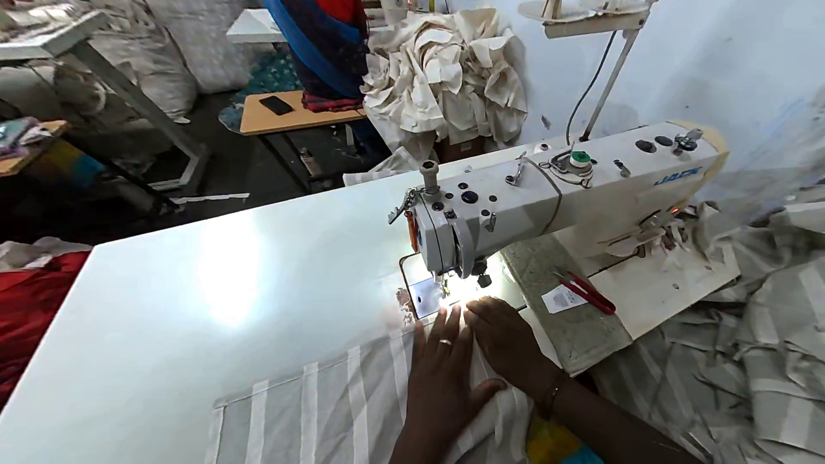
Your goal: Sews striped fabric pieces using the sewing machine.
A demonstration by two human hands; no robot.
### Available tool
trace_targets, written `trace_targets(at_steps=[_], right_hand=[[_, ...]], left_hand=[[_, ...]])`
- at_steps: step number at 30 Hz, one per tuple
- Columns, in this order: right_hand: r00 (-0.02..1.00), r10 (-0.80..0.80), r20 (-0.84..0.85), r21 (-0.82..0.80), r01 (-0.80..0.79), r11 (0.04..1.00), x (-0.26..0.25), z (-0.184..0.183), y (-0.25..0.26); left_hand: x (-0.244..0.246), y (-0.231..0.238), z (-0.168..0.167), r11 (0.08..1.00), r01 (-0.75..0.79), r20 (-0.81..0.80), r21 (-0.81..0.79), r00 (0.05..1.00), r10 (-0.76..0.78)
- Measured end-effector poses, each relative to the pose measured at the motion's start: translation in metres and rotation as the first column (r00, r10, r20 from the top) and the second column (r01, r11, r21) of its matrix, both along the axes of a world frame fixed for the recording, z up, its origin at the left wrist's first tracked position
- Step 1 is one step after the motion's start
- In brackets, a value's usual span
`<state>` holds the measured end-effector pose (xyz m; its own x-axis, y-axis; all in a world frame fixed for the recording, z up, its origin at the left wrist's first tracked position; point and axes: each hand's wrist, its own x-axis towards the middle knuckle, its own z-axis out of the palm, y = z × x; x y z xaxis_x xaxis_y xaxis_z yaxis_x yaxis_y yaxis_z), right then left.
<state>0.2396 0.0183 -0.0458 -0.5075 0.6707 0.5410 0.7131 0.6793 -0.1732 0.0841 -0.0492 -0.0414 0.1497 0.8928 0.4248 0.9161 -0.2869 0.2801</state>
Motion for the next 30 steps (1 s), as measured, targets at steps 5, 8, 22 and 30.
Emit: trace_targets(at_steps=[5, 8, 22, 30], right_hand=[[0.998, 0.06, 0.025, -0.081, -0.057, 0.995, -0.016, 0.01, 0.017], [0.999, 0.047, 0.018, -0.063, -0.046, 0.997, -0.021, 0.009, 0.023], [0.999, -0.036, 0.03, -0.107, 0.039, 0.994, 0.041, 0.044, 0.028], [0.877, -0.475, -0.079, -0.091, 0.468, 0.879, 0.226, 0.02, 0.047]], left_hand=[[-0.013, 0.005, 0.0, 0.998, -0.054, -0.021, -0.038, 0.998, 0.053], [-0.021, 0.014, 0.0, 0.997, -0.052, -0.051, -0.065, 0.997, 0.049], [-0.022, 0.026, 0.008, 0.975, -0.087, -0.07, -0.204, 0.995, 0.074], [-0.024, 0.037, 0.008, 0.968, -0.108, -0.078, -0.227, 0.993, 0.093]])
